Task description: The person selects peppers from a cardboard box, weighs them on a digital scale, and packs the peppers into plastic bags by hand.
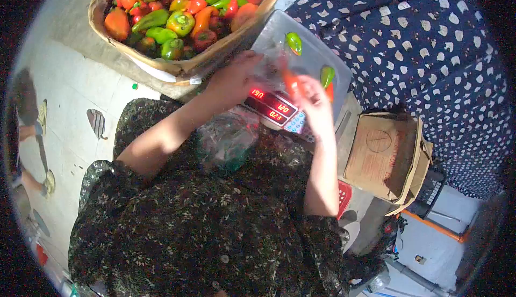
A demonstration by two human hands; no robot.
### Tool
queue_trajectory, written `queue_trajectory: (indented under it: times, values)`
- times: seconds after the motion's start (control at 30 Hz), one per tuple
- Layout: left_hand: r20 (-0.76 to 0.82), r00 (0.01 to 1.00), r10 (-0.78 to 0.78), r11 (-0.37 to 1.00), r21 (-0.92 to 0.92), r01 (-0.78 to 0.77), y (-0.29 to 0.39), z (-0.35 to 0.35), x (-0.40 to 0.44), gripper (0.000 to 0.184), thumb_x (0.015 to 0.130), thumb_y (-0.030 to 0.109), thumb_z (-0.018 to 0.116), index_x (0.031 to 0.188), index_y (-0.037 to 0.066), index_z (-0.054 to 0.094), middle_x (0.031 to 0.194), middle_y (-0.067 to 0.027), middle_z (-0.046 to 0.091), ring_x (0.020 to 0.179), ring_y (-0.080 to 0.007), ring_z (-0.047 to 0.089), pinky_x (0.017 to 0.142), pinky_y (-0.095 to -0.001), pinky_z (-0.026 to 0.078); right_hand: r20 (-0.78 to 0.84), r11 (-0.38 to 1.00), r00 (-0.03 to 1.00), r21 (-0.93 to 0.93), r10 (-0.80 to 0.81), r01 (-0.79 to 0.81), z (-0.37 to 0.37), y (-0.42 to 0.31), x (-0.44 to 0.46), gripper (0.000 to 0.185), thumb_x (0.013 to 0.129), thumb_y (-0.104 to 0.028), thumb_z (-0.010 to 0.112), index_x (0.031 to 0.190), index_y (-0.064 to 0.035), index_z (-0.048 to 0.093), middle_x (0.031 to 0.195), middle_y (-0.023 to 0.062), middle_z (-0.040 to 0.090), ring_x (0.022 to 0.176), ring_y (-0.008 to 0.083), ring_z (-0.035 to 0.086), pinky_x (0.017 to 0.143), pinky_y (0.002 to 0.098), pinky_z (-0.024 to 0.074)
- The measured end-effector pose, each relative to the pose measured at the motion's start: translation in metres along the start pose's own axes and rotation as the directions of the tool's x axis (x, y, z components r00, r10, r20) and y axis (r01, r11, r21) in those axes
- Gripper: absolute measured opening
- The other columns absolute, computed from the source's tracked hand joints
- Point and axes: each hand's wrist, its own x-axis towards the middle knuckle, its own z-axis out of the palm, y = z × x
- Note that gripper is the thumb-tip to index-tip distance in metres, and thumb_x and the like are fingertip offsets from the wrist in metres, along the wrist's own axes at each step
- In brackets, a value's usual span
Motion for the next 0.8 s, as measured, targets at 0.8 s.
queue_trajectory:
  times: [0.8]
  values:
    - [-0.01, 0.95, 0.312, 0.94, 0.146, -0.307, 0.041, 0.035, -0.018, 0.048, 0.074, 0.004, 0.055, 0.122, 0.003, 0.051, 0.123, -0.0142, 0.052, 0.106, -0.0353, 0.055, 0.088, -0.0429, 0.046, 0.007, 0.979, 0.99, 0.148, 0.139, -0.139, 0.039, 0.02, 0.023, 0.03, 0.089, -0.006, 0.049, 0.118, 0.0002, 0.053, 0.109, 0.0121, 0.062, 0.1, 0.0183, 0.058, 0.086, 0.0324, 0.0457]
